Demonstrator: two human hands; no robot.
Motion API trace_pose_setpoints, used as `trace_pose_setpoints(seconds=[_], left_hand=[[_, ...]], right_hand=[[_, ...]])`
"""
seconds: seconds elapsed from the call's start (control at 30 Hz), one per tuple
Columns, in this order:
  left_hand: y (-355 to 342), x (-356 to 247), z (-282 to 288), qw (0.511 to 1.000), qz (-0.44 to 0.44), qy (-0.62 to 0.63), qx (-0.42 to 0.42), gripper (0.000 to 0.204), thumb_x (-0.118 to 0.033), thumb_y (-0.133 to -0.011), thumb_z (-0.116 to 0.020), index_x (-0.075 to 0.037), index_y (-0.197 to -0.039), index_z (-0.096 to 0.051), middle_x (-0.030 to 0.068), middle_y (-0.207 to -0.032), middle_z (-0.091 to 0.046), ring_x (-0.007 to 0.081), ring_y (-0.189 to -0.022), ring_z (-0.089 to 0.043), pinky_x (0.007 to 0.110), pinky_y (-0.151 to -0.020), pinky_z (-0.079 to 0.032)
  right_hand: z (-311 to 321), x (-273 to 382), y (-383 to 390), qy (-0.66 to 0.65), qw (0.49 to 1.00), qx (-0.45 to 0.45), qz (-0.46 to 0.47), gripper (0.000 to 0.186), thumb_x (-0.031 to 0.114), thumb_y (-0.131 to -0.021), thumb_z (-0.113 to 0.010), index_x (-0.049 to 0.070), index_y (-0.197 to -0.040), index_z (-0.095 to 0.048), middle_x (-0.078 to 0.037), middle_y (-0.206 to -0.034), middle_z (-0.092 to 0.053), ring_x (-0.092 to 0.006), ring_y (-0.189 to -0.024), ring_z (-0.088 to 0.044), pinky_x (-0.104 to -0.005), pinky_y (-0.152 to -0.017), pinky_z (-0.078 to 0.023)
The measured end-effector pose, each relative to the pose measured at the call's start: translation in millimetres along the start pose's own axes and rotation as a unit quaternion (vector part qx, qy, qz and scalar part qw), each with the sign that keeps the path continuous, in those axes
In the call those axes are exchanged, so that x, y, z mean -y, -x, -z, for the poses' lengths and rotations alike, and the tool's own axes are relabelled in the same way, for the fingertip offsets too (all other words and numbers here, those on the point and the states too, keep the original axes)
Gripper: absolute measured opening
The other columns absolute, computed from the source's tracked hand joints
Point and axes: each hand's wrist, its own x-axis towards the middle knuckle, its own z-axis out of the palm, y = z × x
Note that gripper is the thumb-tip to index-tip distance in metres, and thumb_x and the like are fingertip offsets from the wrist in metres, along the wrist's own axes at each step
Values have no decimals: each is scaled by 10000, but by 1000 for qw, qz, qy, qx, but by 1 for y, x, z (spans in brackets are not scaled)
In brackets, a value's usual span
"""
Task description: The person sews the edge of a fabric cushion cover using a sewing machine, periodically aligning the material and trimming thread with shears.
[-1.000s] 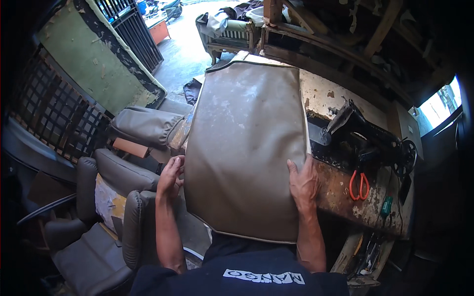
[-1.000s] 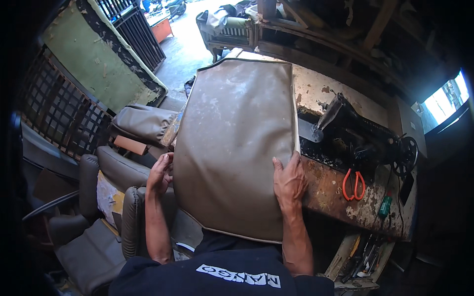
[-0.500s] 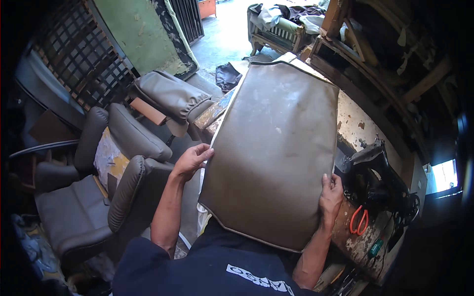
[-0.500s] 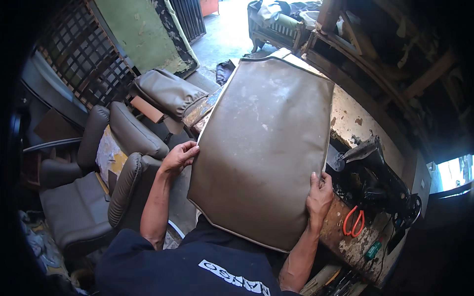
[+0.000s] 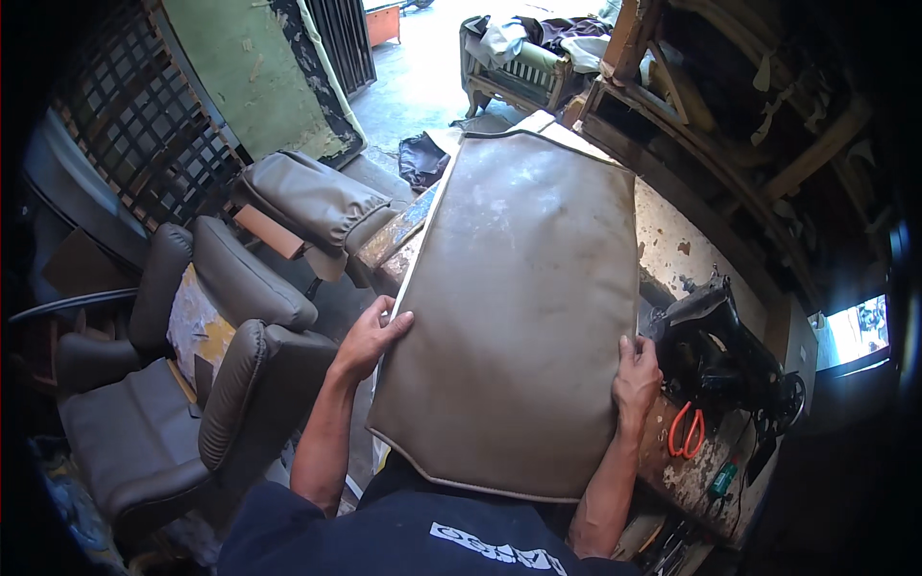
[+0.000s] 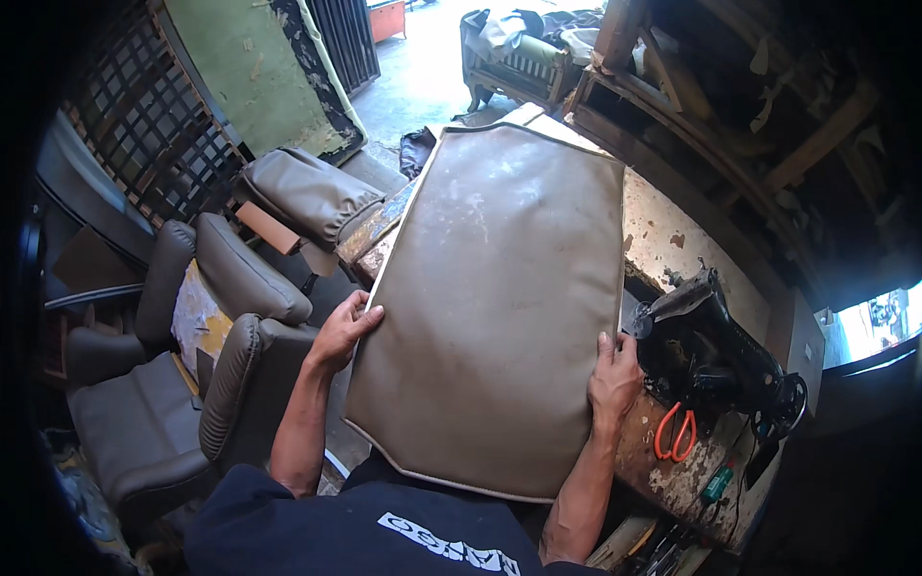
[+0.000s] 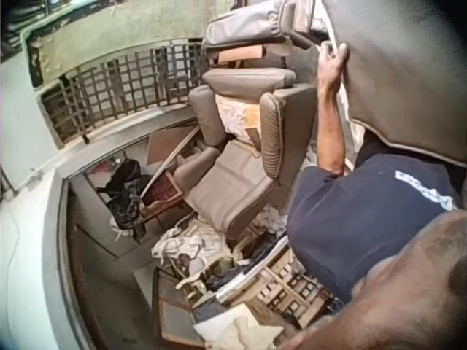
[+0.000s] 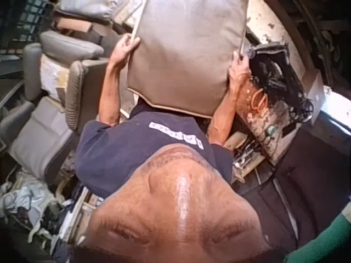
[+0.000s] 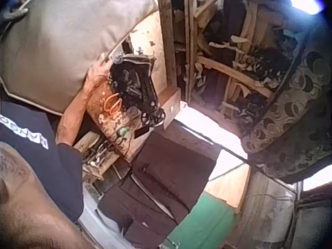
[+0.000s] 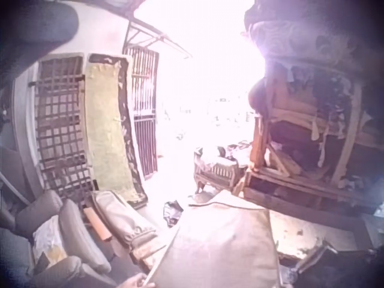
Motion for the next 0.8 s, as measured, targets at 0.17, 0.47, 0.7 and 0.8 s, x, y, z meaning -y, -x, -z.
trace_pose_setpoints(seconds=[0.17, 0.47, 0.7, 0.8], left_hand=[[-5, -1, -1, 994, 19, 85, 73, 613, -384, -1019, -714, 14, -1427, -490, 97, -1191, -697, 129, -1075, -659, 288, -962, -512], [2, 10, -10, 992, 25, 99, 72, 743, -319, -977, -767, 0, -1514, -366, 165, -1361, -582, 202, -1214, -596, 358, -1028, -515], [8, 21, -7, 993, -15, 108, 54, 656, -312, -988, -760, 15, -1464, -448, 124, -1289, -624, 176, -1144, -624, 339, -1000, -524], [7, 19, -8, 987, 4, 148, 70, 641, -306, -992, -761, 3, -1466, -459, 105, -1293, -635, 163, -1133, -641, 327, -979, -540]], right_hand=[[7, -14, -13, -52, 996, 37, -70, 409, 428, -1020, -664, 29, -1106, -683, -188, -839, -720, -386, -805, -697, -471, -775, -534], [3, 39, 32, 187, 959, 1, 215, 752, 578, -1060, -486, 118, -1640, -355, -160, -1696, -311, -384, -1536, -326, -576, -1228, -273], [-12, 32, 24, 235, 944, 188, 135, 763, 657, -1072, -354, 205, -1681, -273, -106, -1761, -185, -317, -1627, -141, -612, -1278, -132], [-11, 27, 22, 210, 958, 147, 131, 774, 641, -1064, -424, 150, -1655, -334, -140, -1732, -262, -351, -1601, -220, -564, -1268, -209]])
